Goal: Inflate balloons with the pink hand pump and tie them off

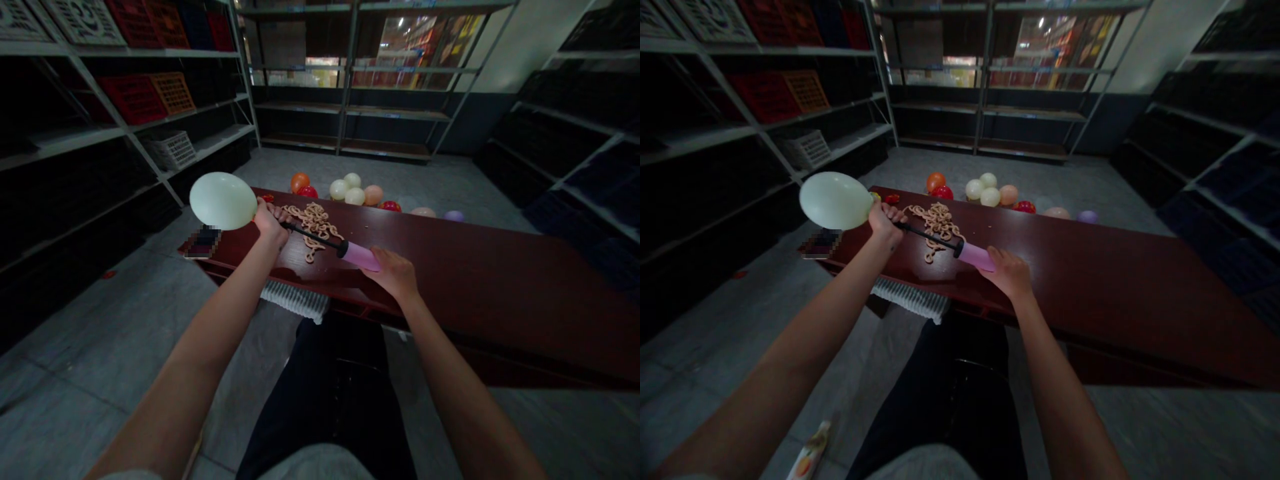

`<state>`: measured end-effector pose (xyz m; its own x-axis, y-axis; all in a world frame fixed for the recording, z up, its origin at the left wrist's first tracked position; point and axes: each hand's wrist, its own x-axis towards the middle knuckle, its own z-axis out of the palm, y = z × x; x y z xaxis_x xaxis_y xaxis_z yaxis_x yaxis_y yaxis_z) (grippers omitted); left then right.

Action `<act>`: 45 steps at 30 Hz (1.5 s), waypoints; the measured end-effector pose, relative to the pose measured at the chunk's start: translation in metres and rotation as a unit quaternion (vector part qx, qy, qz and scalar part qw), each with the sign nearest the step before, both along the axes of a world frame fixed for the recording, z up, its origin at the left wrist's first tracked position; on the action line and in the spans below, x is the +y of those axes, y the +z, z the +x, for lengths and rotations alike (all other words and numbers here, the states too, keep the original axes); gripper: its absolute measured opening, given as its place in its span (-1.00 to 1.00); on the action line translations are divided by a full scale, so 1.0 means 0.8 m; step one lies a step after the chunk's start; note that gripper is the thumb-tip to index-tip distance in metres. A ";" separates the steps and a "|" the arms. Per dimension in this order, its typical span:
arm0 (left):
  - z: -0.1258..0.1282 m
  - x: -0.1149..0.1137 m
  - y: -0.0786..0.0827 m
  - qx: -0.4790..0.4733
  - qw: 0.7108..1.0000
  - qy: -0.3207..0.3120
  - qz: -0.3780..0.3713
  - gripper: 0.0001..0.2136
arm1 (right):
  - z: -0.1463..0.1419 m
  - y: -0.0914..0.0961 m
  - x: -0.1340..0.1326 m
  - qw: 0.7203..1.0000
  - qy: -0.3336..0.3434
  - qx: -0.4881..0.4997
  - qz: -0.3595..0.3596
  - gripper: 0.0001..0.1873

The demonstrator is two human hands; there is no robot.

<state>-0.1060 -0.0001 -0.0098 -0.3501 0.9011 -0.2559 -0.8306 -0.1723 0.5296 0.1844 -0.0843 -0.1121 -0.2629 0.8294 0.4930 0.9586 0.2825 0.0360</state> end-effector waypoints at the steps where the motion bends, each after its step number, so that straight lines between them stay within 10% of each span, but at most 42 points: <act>1: 0.000 0.000 0.005 0.007 1.000 0.000 0.007 -0.48 | 0.000 0.001 0.000 1.000 0.001 0.004 -0.001 -0.56; 12: 0.106 0.011 0.077 0.088 0.990 -0.030 0.101 -0.49 | 0.017 -0.005 0.005 0.991 -0.058 0.114 0.036 -0.53; 22: 0.220 0.008 0.013 0.085 0.986 -0.127 0.065 -0.46 | 0.013 -0.007 0.007 0.981 -0.103 0.154 0.057 -0.53; 33: 0.122 -0.009 -0.016 0.042 0.996 -0.068 0.033 -0.47 | 0.000 -0.002 0.001 0.998 -0.020 0.067 0.007 -0.58; 45: 0.000 -0.019 0.024 0.026 0.999 -0.013 0.019 -0.48 | 0.004 -0.003 0.000 0.999 0.036 0.021 0.019 -0.57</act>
<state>-0.1057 -0.0151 0.0091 -0.3377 0.9188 -0.2045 -0.8071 -0.1708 0.5651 0.1877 -0.0840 -0.1146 -0.2998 0.7891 0.5361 0.9366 0.3504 0.0079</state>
